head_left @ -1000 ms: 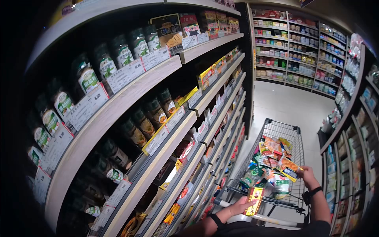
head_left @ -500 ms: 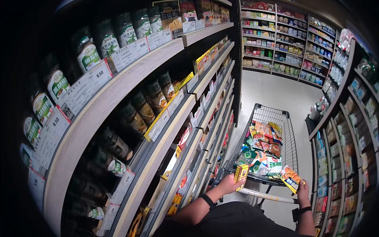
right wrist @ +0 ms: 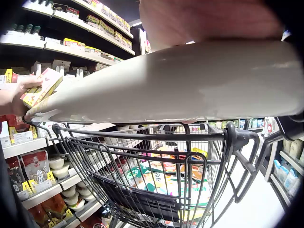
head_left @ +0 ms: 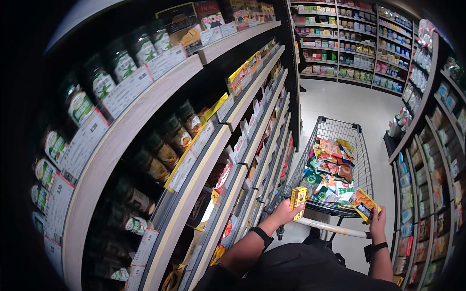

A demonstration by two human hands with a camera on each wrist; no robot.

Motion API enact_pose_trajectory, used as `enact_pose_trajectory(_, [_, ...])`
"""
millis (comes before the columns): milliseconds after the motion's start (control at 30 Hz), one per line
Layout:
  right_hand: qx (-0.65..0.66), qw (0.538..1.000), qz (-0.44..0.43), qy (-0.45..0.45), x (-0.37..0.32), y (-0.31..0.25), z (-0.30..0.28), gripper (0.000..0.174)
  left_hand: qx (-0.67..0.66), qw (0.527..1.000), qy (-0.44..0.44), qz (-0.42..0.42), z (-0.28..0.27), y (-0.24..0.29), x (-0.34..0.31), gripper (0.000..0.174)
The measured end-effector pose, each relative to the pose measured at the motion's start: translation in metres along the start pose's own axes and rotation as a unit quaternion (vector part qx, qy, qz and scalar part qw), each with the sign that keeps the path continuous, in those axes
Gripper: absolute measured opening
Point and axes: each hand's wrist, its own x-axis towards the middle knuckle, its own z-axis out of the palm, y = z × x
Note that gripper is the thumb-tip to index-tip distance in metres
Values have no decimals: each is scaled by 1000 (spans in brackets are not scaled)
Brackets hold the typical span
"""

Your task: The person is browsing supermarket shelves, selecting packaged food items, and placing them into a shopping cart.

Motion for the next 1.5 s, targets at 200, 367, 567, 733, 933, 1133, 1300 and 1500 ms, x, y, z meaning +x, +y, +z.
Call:
enact_pose_trajectory(200, [57,998,3,-20,63,3,11,25,-17,1000,2,-3,-3,-15,65,36])
enact_pose_trajectory(367, [126,989,41,-65,130,12,20,29,-25,999,18,-45,-5,-36,133,44])
enact_pose_trajectory(567, [148,982,49,-108,207,12,34,43,-52,996,63,-20,-2,-35,210,43])
enact_pose_trajectory(733, [124,982,96,-109,263,-9,41,49,87,989,118,-37,1,-37,263,48])
enact_pose_trajectory(933, [137,987,41,-72,324,4,46,42,2,995,95,-7,4,-51,326,42])
enact_pose_trajectory(1133, [107,993,28,-31,367,1,60,35,21,998,49,19,-17,-12,368,37])
enact_pose_trajectory(1300, [59,998,-10,17,419,39,62,31,-10,999,16,27,-27,-52,422,40])
enact_pose_trajectory(1500, [30,997,-50,52,452,45,66,25,-6,999,11,30,-27,-59,468,42])
